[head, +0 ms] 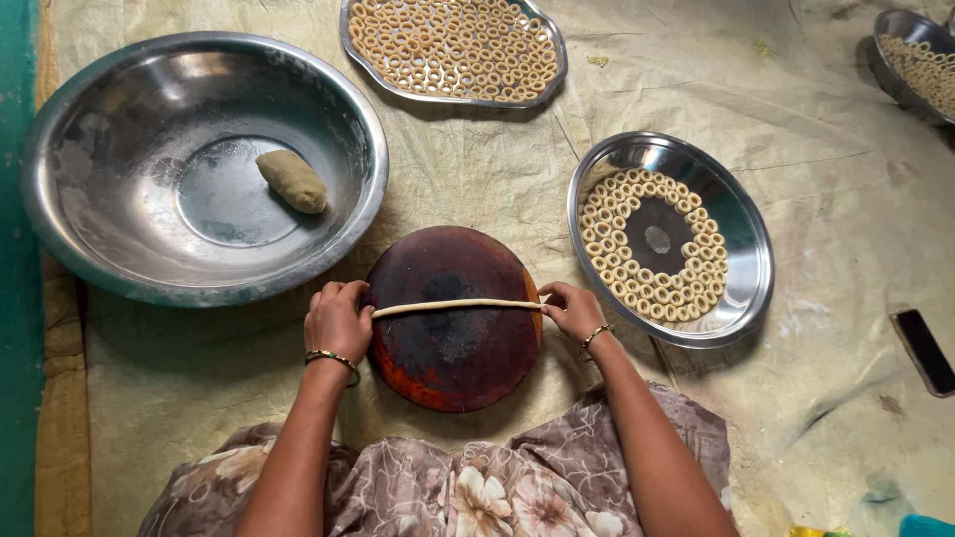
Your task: The person rolls small pieces of dough into thin ropes on a wooden board, then folds and pinches them into small rings. The finished rings are placed into a metal tray. The process is repeated with multiple pieces of dough.
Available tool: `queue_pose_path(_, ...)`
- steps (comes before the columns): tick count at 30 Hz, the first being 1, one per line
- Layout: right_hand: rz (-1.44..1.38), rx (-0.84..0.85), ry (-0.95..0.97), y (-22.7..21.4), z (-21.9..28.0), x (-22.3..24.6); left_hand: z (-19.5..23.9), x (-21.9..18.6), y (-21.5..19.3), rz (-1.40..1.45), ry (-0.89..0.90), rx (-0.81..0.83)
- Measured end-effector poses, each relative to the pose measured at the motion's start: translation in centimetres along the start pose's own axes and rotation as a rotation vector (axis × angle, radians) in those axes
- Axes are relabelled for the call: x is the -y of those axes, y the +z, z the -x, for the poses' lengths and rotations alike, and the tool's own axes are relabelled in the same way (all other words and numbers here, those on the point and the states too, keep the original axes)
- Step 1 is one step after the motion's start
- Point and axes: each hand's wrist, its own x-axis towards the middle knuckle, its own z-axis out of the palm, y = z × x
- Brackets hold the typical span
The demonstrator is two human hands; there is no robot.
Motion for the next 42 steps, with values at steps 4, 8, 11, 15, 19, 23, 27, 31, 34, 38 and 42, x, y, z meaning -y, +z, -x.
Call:
queue_pose_path(4, -0.013, -0.037, 0.032, -0.1, 0.1, 0.4, 0.0, 0.0, 0.0, 0.005, -0.005, 0.003)
queue_pose_path(8, 0.207, -0.213, -0.027, -0.5, 0.3, 1.5, 0.1, 0.0, -0.2, 0.007, -0.004, -0.002)
queue_pose_path(11, 0.218, -0.240, -0.067, -0.2, 0.8, 2.7, 0.1, 0.0, -0.2, 0.029, 0.010, -0.011)
queue_pose_path(15, 0.290, -0.140, -0.241, 2.7, 4.3, 4.4, 0.1, 0.2, -0.2, 0.061, 0.020, -0.016)
queue_pose_path(19, 0.503, 0.074, -0.247, 2.7, 7.2, 4.9, 0.5, 0.2, 0.3, 0.084, 0.071, -0.046)
queue_pose_path(23, 0.714, 0.219, -0.194, 2.9, 9.4, 6.3, -0.2, -0.2, 0.1, 0.090, 0.073, -0.046)
queue_pose_path(27, 0.719, 0.209, -0.179, 3.2, 9.5, 6.2, 0.2, -0.3, 0.2, 0.087, 0.051, -0.029)
queue_pose_path(31, 0.659, 0.132, -0.185, 3.9, 5.6, 5.2, 0.2, -0.4, 0.3, 0.074, 0.063, -0.029)
queue_pose_path(34, 0.625, 0.094, -0.193, 4.2, 3.1, 4.4, 0.2, -0.3, 0.4, 0.071, 0.045, -0.020)
queue_pose_path(38, 0.640, 0.087, -0.266, 4.5, 3.6, 3.8, 0.3, -0.2, 0.4, 0.072, 0.050, -0.024)
queue_pose_path(42, 0.691, 0.161, -0.311, 3.9, 6.8, 3.6, 0.2, -0.4, 0.5, 0.057, 0.029, 0.007)
